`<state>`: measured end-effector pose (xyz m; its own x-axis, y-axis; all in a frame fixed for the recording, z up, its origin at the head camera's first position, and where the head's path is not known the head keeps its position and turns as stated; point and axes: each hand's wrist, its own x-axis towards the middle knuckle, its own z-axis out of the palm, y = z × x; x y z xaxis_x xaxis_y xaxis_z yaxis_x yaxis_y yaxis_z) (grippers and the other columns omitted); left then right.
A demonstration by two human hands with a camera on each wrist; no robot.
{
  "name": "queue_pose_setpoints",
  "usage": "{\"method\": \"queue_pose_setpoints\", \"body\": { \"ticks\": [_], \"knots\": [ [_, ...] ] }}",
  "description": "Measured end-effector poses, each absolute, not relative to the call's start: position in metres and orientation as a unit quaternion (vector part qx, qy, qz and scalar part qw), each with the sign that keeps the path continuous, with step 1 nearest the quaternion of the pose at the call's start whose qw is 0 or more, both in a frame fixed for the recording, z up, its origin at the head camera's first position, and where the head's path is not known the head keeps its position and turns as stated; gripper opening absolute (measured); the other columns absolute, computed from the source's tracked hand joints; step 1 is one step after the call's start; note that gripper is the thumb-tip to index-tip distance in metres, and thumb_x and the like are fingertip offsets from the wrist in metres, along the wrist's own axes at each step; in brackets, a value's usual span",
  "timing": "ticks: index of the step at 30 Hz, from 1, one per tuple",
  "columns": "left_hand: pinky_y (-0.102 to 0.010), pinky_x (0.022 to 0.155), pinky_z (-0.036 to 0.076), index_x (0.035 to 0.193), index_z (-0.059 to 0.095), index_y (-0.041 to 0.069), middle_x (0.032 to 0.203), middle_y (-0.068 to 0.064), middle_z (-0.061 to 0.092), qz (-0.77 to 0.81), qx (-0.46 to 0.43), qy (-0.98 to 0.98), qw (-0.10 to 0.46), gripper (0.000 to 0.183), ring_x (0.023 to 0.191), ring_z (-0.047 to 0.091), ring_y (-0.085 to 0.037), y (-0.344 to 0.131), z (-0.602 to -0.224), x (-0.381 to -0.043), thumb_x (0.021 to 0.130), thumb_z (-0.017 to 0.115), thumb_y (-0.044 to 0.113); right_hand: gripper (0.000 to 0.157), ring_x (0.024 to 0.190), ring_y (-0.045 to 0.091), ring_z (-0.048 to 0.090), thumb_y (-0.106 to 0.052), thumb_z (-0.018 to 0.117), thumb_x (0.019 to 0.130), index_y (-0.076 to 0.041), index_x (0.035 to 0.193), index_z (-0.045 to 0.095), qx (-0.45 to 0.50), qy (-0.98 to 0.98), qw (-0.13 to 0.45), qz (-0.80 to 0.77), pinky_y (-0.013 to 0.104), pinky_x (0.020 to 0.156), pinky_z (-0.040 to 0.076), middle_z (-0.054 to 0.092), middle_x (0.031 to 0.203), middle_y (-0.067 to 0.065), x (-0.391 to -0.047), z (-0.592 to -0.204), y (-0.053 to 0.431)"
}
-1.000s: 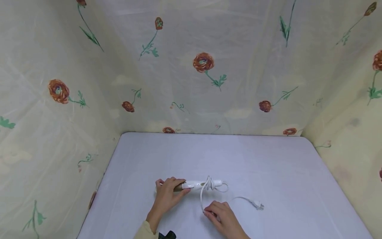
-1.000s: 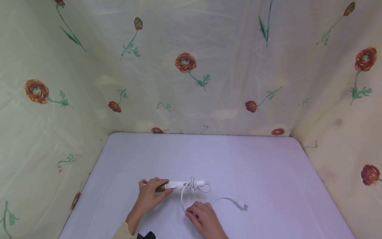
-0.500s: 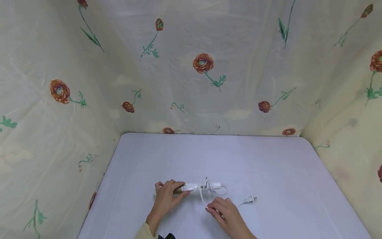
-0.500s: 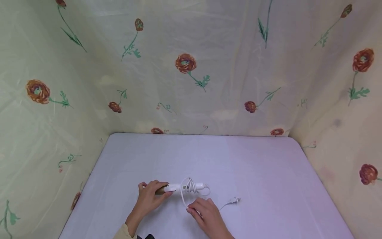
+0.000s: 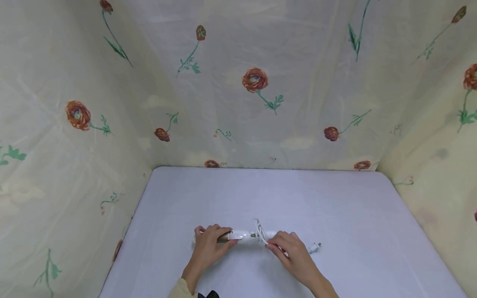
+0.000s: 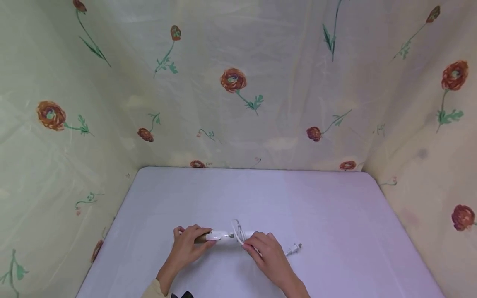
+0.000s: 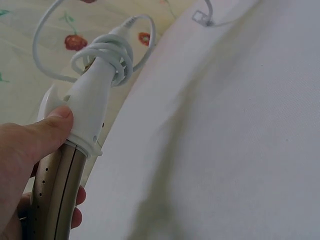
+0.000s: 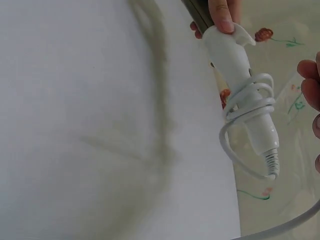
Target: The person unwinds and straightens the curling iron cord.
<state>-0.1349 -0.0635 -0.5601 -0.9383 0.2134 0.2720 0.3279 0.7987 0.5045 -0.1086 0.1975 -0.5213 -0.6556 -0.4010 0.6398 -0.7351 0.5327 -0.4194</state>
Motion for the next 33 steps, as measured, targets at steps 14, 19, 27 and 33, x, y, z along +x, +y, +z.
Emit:
{"method": "queue_pose_setpoints", "body": {
  "ticks": [14,19,27,33],
  "knots": [
    [-0.044,0.085,0.024,0.109,0.07,0.028,0.089,0.009,0.066,-0.289,-0.169,-0.939,0.075,0.042,0.079,0.054,-0.008,-0.066,-0.554,-0.129,0.081,0.063,0.058,0.012,0.066,-0.004,0.044,-0.008,0.072,0.08,-0.016,0.089,0.069,0.327,-0.852,0.239,0.333,0.015,0.065,0.029,0.061,0.078,-0.013,-0.134,-0.503,0.202],
    [-0.042,0.084,0.023,0.109,0.07,0.028,0.088,0.009,0.065,-0.297,-0.179,-0.934,0.088,0.041,0.078,0.054,-0.007,-0.064,-0.552,-0.132,0.081,0.063,0.057,0.011,0.066,-0.003,0.045,-0.007,0.071,0.081,-0.015,0.089,0.069,0.311,-0.86,0.226,0.336,0.017,0.065,0.03,0.062,0.078,-0.01,-0.145,-0.501,0.205],
    [-0.041,0.084,0.023,0.109,0.07,0.03,0.087,0.011,0.065,-0.291,-0.182,-0.936,0.073,0.042,0.079,0.054,-0.007,-0.066,-0.552,-0.132,0.08,0.063,0.06,0.012,0.067,-0.002,0.047,-0.005,0.071,0.081,-0.013,0.09,0.07,0.3,-0.868,0.209,0.336,0.018,0.065,0.032,0.064,0.079,-0.008,-0.155,-0.507,0.21],
    [-0.04,0.083,0.022,0.109,0.07,0.03,0.088,0.011,0.064,-0.299,-0.192,-0.932,0.078,0.042,0.079,0.054,-0.005,-0.067,-0.553,-0.133,0.081,0.061,0.06,0.011,0.068,-0.002,0.046,-0.006,0.071,0.082,-0.012,0.091,0.07,0.282,-0.879,0.189,0.336,0.02,0.064,0.034,0.064,0.079,-0.007,-0.162,-0.509,0.21]
  ]
}}
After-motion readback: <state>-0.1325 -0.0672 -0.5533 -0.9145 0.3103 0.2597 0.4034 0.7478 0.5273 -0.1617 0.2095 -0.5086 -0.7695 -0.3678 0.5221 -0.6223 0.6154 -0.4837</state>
